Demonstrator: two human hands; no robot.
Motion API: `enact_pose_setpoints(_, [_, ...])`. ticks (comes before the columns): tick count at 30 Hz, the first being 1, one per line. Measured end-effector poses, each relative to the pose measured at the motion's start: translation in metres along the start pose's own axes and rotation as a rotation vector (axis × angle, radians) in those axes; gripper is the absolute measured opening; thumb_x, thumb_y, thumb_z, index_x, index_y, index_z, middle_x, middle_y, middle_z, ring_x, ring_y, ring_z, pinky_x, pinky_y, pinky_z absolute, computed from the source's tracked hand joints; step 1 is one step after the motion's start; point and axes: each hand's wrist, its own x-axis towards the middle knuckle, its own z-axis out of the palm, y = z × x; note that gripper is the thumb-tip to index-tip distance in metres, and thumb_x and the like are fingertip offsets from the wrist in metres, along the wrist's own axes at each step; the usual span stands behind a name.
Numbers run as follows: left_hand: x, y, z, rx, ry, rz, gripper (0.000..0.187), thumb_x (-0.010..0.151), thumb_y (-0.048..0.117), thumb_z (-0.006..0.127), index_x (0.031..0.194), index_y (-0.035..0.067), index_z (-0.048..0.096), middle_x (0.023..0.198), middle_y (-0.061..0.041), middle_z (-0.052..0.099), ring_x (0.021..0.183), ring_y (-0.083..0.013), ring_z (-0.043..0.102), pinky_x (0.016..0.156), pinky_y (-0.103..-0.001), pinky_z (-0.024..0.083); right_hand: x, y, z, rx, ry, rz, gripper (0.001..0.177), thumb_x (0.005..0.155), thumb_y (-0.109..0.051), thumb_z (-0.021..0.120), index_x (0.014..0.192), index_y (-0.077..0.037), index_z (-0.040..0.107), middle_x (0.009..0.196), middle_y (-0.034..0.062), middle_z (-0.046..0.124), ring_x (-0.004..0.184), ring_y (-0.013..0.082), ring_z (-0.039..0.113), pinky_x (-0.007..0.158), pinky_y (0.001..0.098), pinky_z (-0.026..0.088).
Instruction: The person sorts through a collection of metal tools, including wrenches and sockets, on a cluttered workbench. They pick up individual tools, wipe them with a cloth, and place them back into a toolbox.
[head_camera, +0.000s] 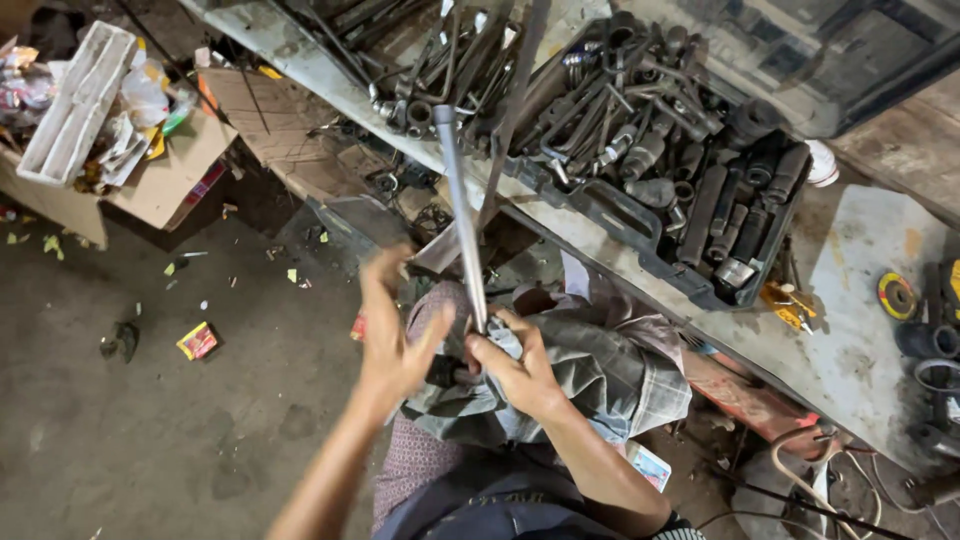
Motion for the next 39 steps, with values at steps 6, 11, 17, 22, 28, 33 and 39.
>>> enact_pose_setpoints(6, [-0.044, 0.027, 0.033, -0.367, -0.214, -0.6, 0.047, 0.1, 0.027, 0.06, 0.139, 0.001, 0.055, 0.119, -0.028, 0.068, 0.117, -0.0451, 0.066, 0.1, -0.057, 0.048, -0.024, 0.048, 0.002, -0.205, 0.101, 0.055, 0.014, 0.085, -0.001, 0.069, 0.098, 0.0, 0.069, 0.079, 0.0137, 0.069, 0.077, 0.018, 0.061, 0.076, 0.0408, 0.053])
enact_pose_setpoints(11, [-0.036, 0.042, 0.049, -0.468, -0.008, -0.756, 0.028, 0.109, 0.029, 0.046, 0.118, 0.008, 0.062, 0.095, -0.012, 0.068, 0.089, -0.0198, 0.058, 0.084, -0.044, 0.052, -0.037, 0.047, 0.014, -0.233, 0.146, 0.036, 0.029, 0.085, 0.001, 0.069, 0.114, 0.002, 0.073, 0.095, 0.0207, 0.076, 0.089, 0.0263, 0.071, 0.086, 0.0445, 0.056])
enact_pose_setpoints(17, [-0.023, 0.065, 0.035, -0.345, -0.086, -0.69, 0.032, 0.111, 0.032, 0.039, 0.105, 0.01, 0.061, 0.085, -0.008, 0.061, 0.079, -0.0205, 0.056, 0.075, -0.04, 0.05, -0.038, 0.045, -0.003, -0.062, 0.052, 0.038, 0.021, 0.084, -0.006, 0.082, 0.105, -0.004, 0.078, 0.086, 0.0093, 0.076, 0.086, 0.0128, 0.063, 0.079, 0.0351, 0.055])
enact_pose_setpoints(22, [-0.044, 0.027, 0.048, -0.465, -0.333, -0.606, 0.033, 0.1, 0.03, 0.048, 0.127, 0.013, 0.052, 0.101, -0.009, 0.061, 0.081, -0.0205, 0.058, 0.068, -0.036, 0.051, -0.053, 0.009, -0.029, -0.117, -0.008, -0.001, 0.03, 0.076, -0.004, 0.085, 0.103, -0.006, 0.073, 0.093, 0.0076, 0.07, 0.081, 0.015, 0.062, 0.074, 0.0332, 0.055])
enact_pose_setpoints(28, [-0.025, 0.037, 0.047, -0.526, -0.79, -0.408, 0.121, 0.055, 0.032, 0.079, 0.159, 0.009, 0.022, 0.117, -0.018, 0.07, 0.093, -0.0308, 0.066, 0.079, -0.042, 0.053, -0.055, -0.027, -0.062, 0.403, -0.114, -0.07, 0.044, 0.084, 0.007, 0.076, 0.125, 0.005, 0.062, 0.095, 0.0113, 0.072, 0.078, 0.0187, 0.069, 0.07, 0.0283, 0.061])
enact_pose_setpoints(33, [-0.045, 0.034, 0.061, -0.45, -0.877, -0.446, 0.132, 0.06, 0.034, 0.095, 0.161, 0.01, 0.014, 0.086, -0.009, 0.077, 0.08, -0.0262, 0.076, 0.073, -0.041, 0.058, -0.051, -0.055, -0.076, 0.228, 0.088, -0.067, 0.028, 0.085, -0.021, 0.072, 0.11, -0.01, 0.069, 0.077, 0.0011, 0.069, 0.064, 0.0097, 0.059, 0.058, 0.0268, 0.05])
enact_pose_setpoints(39, [-0.041, 0.038, 0.077, -0.563, -0.885, -0.454, 0.097, 0.072, 0.042, 0.082, 0.148, 0.001, 0.039, 0.138, -0.025, 0.062, 0.121, -0.0364, 0.066, 0.103, -0.05, 0.054, -0.051, -0.117, -0.079, 0.119, 1.179, 0.542, 0.074, 0.076, -0.011, 0.064, 0.147, -0.024, 0.054, 0.122, -0.0045, 0.069, 0.119, 0.016, 0.063, 0.113, 0.0487, 0.041])
